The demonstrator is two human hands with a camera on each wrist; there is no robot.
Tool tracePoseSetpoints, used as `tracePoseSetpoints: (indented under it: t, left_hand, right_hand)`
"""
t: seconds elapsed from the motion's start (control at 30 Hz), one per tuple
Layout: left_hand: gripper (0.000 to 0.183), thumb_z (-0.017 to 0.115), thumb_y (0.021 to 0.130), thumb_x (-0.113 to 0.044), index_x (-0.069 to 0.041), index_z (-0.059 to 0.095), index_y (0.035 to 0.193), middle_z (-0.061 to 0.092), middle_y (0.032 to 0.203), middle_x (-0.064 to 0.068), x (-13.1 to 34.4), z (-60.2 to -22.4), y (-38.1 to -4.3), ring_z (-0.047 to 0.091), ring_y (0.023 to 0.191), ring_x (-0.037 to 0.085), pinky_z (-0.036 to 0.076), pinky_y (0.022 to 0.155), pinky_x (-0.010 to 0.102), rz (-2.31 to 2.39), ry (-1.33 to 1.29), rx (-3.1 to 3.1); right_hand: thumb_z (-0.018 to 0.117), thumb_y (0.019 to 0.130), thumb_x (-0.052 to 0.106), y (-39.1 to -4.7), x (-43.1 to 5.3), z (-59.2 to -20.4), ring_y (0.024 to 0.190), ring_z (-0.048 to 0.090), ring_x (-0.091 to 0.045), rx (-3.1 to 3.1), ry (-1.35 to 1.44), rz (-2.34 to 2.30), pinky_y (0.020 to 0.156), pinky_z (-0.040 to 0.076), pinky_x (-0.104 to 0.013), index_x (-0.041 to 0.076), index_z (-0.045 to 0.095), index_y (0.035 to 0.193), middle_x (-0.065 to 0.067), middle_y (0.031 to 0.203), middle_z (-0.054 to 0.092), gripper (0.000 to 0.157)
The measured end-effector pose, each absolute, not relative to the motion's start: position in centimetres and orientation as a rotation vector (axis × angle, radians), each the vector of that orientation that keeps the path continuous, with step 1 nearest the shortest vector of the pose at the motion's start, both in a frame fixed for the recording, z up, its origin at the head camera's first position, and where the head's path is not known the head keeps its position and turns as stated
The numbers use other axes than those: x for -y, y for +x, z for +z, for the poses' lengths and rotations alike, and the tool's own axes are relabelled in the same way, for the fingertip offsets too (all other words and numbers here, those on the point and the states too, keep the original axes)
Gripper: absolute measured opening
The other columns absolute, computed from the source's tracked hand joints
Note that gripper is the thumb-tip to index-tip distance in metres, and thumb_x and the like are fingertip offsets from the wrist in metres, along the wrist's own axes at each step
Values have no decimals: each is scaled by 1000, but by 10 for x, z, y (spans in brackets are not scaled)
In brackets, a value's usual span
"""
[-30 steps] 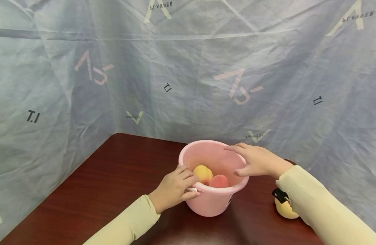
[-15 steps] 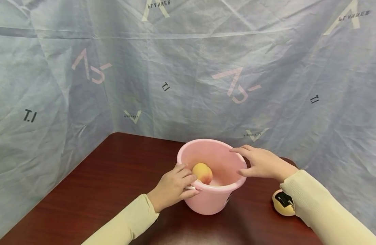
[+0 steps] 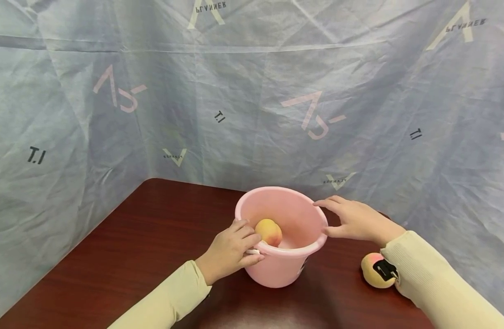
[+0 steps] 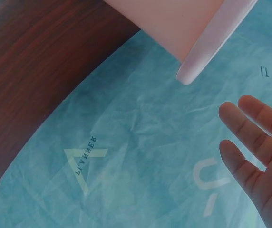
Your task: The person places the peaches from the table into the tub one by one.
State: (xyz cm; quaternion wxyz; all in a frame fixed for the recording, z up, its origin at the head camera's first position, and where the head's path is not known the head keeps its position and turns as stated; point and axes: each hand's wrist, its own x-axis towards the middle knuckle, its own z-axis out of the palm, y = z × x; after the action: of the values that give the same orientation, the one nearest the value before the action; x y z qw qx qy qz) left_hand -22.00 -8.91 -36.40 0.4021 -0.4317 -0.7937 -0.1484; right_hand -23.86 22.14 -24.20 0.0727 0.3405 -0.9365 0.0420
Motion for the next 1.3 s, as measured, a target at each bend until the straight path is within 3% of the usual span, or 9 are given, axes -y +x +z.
tracePoseSetpoints:
  t: [0.83, 1.07, 1.3]
  left_hand:
    - [31, 71, 77, -40, -12, 62, 88, 59, 87, -1, 89, -366, -223, 55, 99, 22, 46, 92, 31, -370, -1104, 1982]
    - [32, 72, 77, -40, -13, 64, 89, 59, 87, -1, 88, -365, -222, 56, 100, 23, 46, 93, 34, -367, -1100, 1965]
    - [30, 70, 78, -39, -12, 63, 89, 59, 87, -1, 88, -365, -222, 56, 101, 23, 46, 93, 34, -365, -1095, 1976]
  right_hand:
    - [68, 84, 37, -230, -261, -241, 98, 62, -28, 2973, 890, 91, 81, 48, -50, 10, 56, 129, -11, 120, 58, 54]
    - [67, 84, 41, -230, -274, -243, 108, 57, -36, 3082, 840, 136, 85, 46, -53, 7, 56, 128, -17, 123, 57, 56]
    - [67, 84, 41, -230, -283, -248, 109, 57, -35, 3102, 829, 120, 85, 46, -52, 6, 57, 127, -16, 123, 58, 55]
